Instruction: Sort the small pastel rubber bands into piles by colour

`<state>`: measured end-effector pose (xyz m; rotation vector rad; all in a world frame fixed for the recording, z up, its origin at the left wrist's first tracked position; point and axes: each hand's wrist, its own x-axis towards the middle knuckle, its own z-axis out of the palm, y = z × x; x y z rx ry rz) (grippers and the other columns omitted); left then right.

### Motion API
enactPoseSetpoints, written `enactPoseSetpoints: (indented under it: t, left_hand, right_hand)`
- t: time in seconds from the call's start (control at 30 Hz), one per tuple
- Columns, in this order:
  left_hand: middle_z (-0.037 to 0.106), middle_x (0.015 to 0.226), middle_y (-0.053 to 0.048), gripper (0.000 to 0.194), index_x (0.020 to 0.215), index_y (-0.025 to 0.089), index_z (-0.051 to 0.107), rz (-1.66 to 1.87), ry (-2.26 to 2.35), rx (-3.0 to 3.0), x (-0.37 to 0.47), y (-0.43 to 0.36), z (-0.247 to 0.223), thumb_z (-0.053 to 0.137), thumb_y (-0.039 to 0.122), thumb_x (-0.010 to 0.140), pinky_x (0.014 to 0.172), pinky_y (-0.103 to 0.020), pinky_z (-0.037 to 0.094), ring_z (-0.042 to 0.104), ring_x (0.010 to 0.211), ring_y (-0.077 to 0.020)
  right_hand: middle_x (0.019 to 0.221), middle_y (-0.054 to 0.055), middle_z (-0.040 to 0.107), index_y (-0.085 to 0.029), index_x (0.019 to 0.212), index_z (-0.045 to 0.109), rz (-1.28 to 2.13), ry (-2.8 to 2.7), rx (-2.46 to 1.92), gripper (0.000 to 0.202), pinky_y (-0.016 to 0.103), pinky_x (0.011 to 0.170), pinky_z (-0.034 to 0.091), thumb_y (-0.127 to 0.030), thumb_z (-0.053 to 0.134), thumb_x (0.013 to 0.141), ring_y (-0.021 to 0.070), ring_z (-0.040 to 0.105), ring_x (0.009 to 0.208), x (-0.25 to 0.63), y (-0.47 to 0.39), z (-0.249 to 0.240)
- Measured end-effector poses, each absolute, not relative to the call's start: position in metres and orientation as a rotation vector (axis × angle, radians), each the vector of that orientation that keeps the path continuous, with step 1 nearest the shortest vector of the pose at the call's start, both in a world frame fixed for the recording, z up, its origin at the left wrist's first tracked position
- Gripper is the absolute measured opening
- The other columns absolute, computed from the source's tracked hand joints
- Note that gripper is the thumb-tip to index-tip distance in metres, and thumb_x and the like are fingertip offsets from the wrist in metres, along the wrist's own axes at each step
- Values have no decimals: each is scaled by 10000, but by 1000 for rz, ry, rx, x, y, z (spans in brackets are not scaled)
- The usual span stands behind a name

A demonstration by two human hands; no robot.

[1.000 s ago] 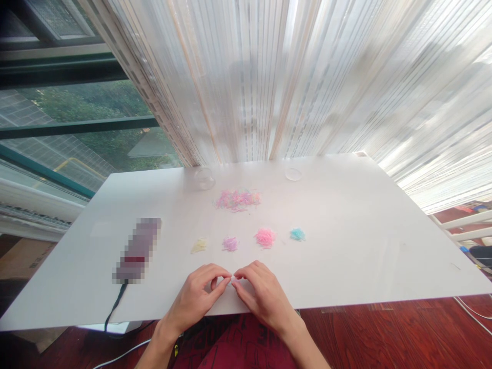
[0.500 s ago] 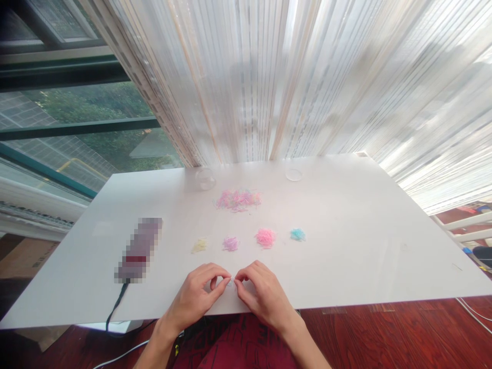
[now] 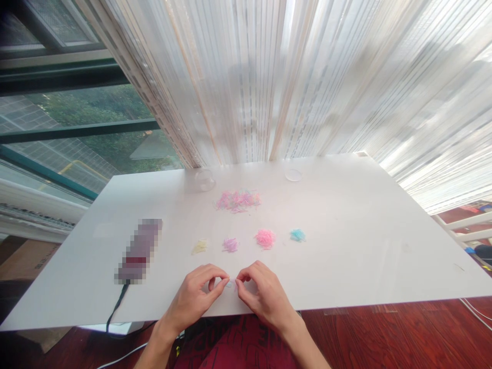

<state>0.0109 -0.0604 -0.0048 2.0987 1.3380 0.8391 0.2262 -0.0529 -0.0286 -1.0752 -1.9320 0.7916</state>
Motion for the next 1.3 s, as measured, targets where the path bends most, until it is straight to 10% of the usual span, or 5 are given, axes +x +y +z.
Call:
enactPoseSetpoints:
  t: [1.3]
  left_hand:
    - [744, 754, -12, 276, 898, 226, 816, 1020, 2142, 1827, -43, -33, -22, 614, 409, 938, 608, -257, 505, 579, 529, -147]
  right_hand:
    - [828, 12, 663, -235, 921, 623, 844, -1919, -1099, 126, 280, 702, 503, -118, 586, 951, 173, 636, 756, 233, -53, -34]
